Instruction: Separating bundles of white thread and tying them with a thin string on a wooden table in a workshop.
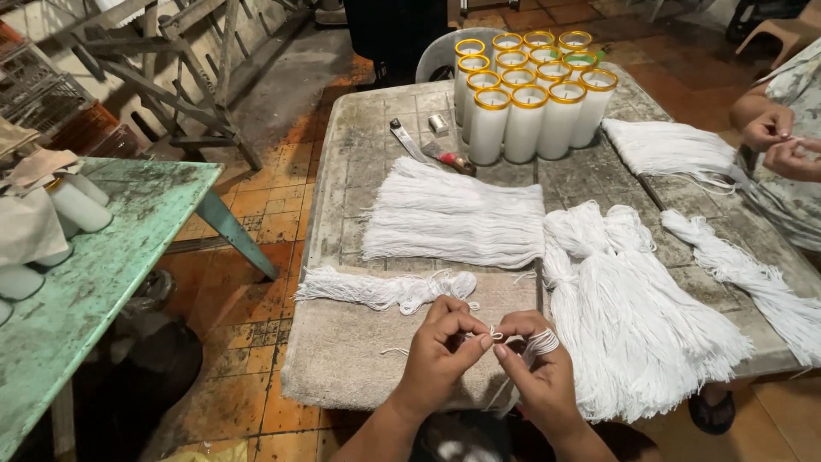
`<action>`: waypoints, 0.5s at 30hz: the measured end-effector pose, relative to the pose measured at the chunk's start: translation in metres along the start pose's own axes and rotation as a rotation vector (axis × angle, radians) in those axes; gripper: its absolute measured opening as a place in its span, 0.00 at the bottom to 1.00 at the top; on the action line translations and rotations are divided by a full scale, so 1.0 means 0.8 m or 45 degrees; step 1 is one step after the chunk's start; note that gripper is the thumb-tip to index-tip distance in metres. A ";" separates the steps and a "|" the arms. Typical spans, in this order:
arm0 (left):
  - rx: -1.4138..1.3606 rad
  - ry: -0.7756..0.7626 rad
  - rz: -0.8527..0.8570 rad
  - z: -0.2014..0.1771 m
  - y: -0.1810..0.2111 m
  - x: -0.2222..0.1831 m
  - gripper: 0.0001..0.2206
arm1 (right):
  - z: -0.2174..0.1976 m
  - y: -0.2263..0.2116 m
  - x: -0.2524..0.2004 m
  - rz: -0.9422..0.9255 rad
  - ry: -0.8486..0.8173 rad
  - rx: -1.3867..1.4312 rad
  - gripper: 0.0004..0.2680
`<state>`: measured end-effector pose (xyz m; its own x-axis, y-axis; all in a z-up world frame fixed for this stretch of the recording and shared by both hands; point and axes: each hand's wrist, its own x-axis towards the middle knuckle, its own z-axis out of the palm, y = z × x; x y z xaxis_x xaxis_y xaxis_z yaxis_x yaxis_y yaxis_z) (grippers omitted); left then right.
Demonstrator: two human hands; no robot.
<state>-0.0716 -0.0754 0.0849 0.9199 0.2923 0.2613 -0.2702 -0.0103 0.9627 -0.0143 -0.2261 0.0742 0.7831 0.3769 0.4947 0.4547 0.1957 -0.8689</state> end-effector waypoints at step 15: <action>0.136 -0.087 0.147 0.000 -0.006 0.004 0.02 | -0.010 -0.024 0.010 0.314 -0.814 0.281 0.37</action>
<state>-0.0669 -0.0747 0.0812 0.9027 0.2175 0.3714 -0.3470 -0.1427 0.9270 -0.0138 -0.2342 0.0950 0.4195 0.8768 0.2350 0.1478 0.1895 -0.9707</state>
